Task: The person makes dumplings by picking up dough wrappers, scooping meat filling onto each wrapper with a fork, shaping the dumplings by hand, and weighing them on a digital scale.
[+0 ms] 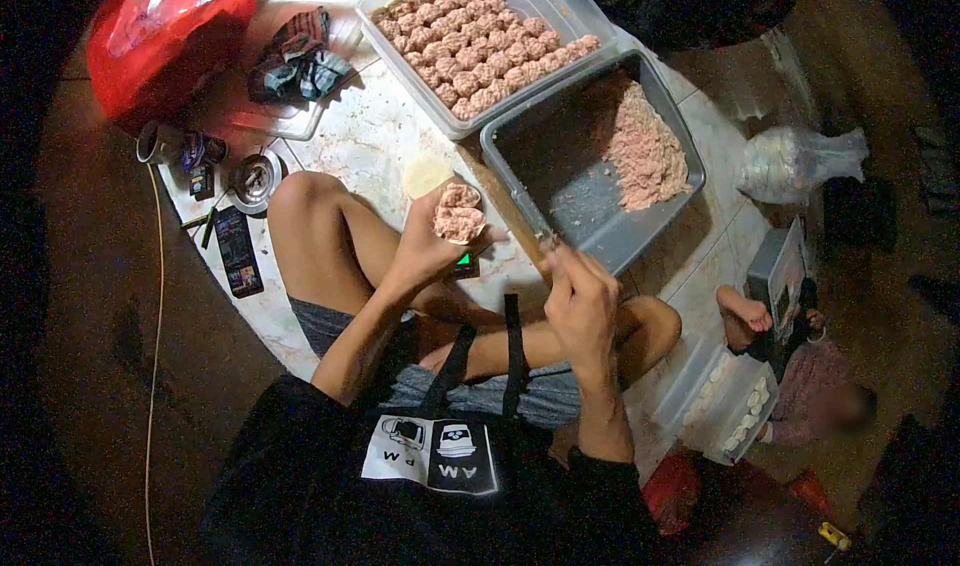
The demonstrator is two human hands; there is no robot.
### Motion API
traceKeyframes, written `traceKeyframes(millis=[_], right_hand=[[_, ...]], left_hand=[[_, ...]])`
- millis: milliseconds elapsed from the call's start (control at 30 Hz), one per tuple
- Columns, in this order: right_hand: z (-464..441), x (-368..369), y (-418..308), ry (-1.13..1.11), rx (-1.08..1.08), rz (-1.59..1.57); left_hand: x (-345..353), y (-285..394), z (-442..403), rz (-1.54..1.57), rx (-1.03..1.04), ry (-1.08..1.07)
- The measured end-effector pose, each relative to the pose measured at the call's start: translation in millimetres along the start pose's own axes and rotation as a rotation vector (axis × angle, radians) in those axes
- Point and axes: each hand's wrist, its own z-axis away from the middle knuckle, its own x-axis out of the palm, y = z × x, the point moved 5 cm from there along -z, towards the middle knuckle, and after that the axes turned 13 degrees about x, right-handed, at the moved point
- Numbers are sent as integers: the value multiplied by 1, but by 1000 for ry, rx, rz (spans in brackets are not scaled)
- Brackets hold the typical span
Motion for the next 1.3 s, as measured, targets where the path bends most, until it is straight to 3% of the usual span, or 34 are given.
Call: traceKeyframes(millis=[100, 133, 233, 300, 367, 400, 500, 533, 633, 700, 867, 900, 967, 1033, 1133, 1233, 1300], right_hand=[[21, 29, -12, -30, -286, 30], [22, 21, -6, -26, -117, 121], [23, 4, -19, 66, -140, 134], [27, 10, -13, 73, -184, 104], [26, 2, -19, 48, -118, 74], [25, 3, -16, 39, -102, 34], [24, 15, 7, -139, 110, -186], [22, 21, 6, -146, 61, -159], [27, 25, 2, -99, -38, -48], [18, 9, -12, 14, -109, 58], [28, -4, 6, -93, 188, -143], [29, 2, 0, -73, 71, -111], [35, 21, -9, -34, -154, -49], [31, 23, -7, -76, -54, 54], [25, -8, -22, 31, 77, -15], [31, -14, -6, -96, 173, -129], [37, 6, -8, -110, 56, -120]], left_hand=[[19, 13, 7, 27, 109, -103], [22, 9, 10, 86, 60, -57], [16, 22, -3, 327, 95, 67], [15, 17, -1, 326, 97, 42], [5, 23, 3, -11, 245, -16], [6, 17, 2, 322, 175, 37], [7, 12, 1, 390, 97, -44], [8, 16, 1, 271, 175, -119], [15, 16, 5, -110, 119, -346], [14, 18, 3, -60, 31, -268], [3, 28, 1, 167, 66, -150], [2, 29, 0, 211, 49, -121], [18, 19, 6, -1, 185, -239], [19, 11, 8, -15, -11, -162], [15, 21, 2, -1, 67, -91], [7, 25, 5, 193, 71, -79], [15, 21, 6, 227, 48, -43]])
